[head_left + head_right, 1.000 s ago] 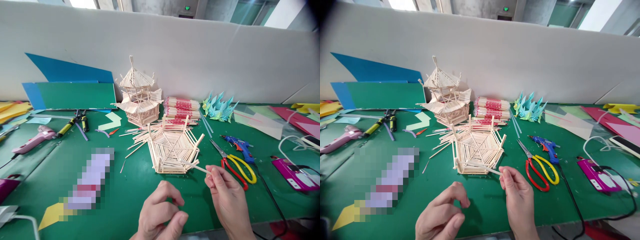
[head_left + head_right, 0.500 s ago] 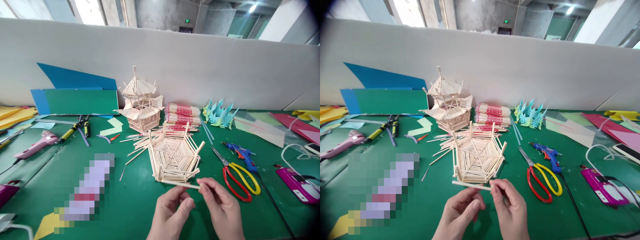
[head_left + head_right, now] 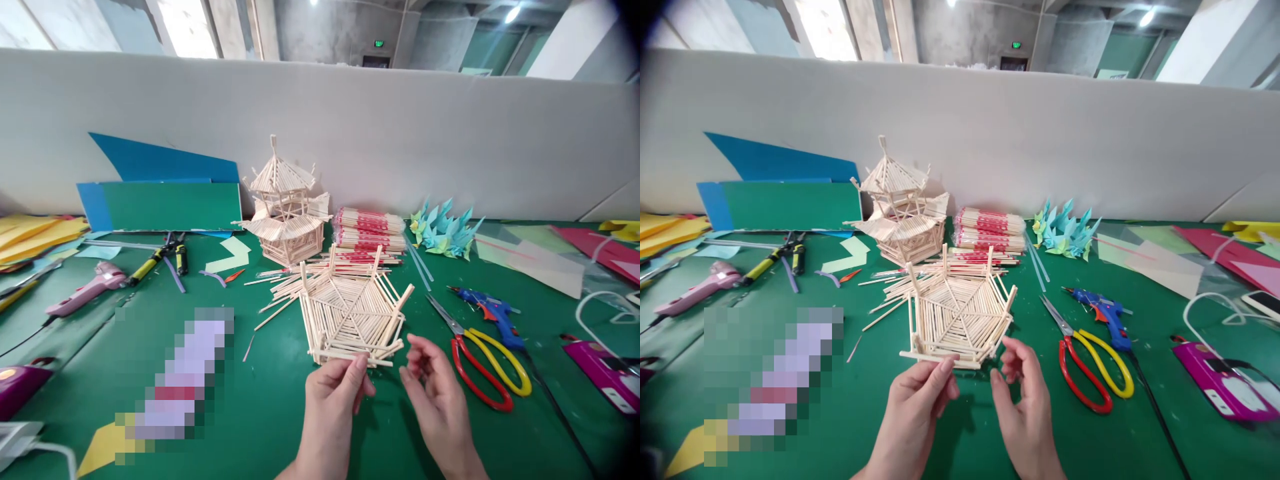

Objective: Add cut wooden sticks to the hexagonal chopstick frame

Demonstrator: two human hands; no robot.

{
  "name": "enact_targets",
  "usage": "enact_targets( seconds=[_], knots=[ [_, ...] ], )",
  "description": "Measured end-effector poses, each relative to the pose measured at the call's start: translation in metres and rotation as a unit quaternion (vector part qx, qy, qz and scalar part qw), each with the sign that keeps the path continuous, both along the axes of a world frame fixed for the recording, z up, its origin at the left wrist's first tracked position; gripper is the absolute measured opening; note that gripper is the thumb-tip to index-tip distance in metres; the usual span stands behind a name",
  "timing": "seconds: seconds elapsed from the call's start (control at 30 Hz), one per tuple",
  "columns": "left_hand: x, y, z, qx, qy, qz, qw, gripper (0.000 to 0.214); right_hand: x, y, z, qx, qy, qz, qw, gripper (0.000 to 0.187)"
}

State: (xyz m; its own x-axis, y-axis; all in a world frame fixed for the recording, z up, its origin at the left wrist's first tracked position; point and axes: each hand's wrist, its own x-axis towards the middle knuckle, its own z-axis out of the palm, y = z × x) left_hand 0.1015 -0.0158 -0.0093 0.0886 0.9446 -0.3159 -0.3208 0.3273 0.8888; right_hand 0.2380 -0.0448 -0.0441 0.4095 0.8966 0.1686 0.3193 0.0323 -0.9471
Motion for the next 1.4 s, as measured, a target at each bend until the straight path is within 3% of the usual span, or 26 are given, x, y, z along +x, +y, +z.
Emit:
enact_targets(
  seconds=[0.2,0.47,1.4],
  knots=[
    [0.002,0.009,-0.003,0.024,0.035,0.018,0.999,0.036,-0.003,0.008,-0.008,0.016,-0.088,0.083,0.993,0.039],
    [0.010,0.010,-0.006,0.017,0.021,0.016,1.000,0.039,-0.003,0.016,-0.007,0.021,-0.129,0.089,0.987,0.035],
    [0.015,0.013,-0.010,-0.010,0.017,0.012,1.000,0.035,-0.003,0.019,-0.011,0.009,-0.110,0.110,0.988,0.026]
  ],
)
